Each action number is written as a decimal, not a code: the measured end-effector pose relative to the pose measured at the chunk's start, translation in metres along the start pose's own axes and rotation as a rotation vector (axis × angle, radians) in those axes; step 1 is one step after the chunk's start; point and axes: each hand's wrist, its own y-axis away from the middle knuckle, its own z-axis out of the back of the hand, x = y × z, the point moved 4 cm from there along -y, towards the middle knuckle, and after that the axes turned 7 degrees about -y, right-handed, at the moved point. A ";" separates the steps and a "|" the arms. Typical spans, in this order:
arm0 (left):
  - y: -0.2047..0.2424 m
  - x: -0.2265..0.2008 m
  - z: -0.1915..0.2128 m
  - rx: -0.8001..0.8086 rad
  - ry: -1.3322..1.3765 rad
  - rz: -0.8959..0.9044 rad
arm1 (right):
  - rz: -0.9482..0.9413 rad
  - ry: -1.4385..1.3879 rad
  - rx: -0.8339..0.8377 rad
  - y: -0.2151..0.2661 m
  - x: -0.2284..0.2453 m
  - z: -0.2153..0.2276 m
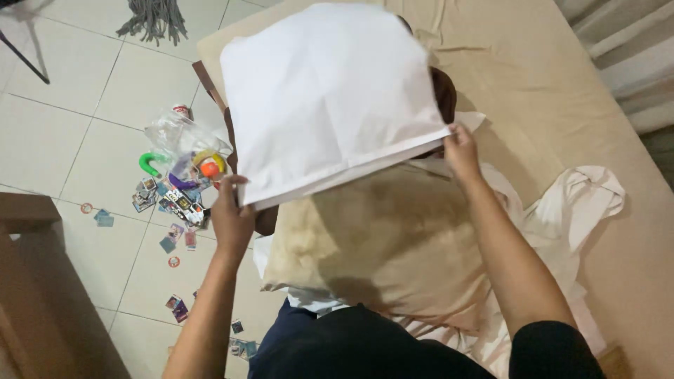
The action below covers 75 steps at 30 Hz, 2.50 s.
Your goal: The person picks up a pillow from the bed and works a white pillowcase over it, pulling the fabric up and working the corners on. They then adjust the covered pillow, smooth it, and finish by gathering and folding the remaining white cloth on the bed.
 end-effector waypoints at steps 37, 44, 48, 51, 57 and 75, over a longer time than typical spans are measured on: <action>-0.076 -0.042 -0.086 -0.082 -0.256 -0.193 | -0.054 0.768 0.070 0.284 0.059 0.103; -0.061 -0.073 -0.100 0.157 -0.359 -0.153 | -0.380 0.664 -0.227 0.399 0.080 0.169; -0.049 -0.063 -0.138 0.212 -0.339 -0.189 | -0.243 0.697 -0.214 0.395 0.019 0.181; -0.034 -0.065 -0.145 0.241 -0.343 -0.202 | -0.219 0.719 0.136 0.387 -0.049 0.151; -0.015 -0.075 -0.126 0.304 -0.359 -0.104 | -0.406 1.162 0.143 0.315 -0.026 0.131; -0.030 -0.058 -0.115 0.222 -0.371 -0.179 | -0.119 0.478 -0.101 0.219 -0.053 0.154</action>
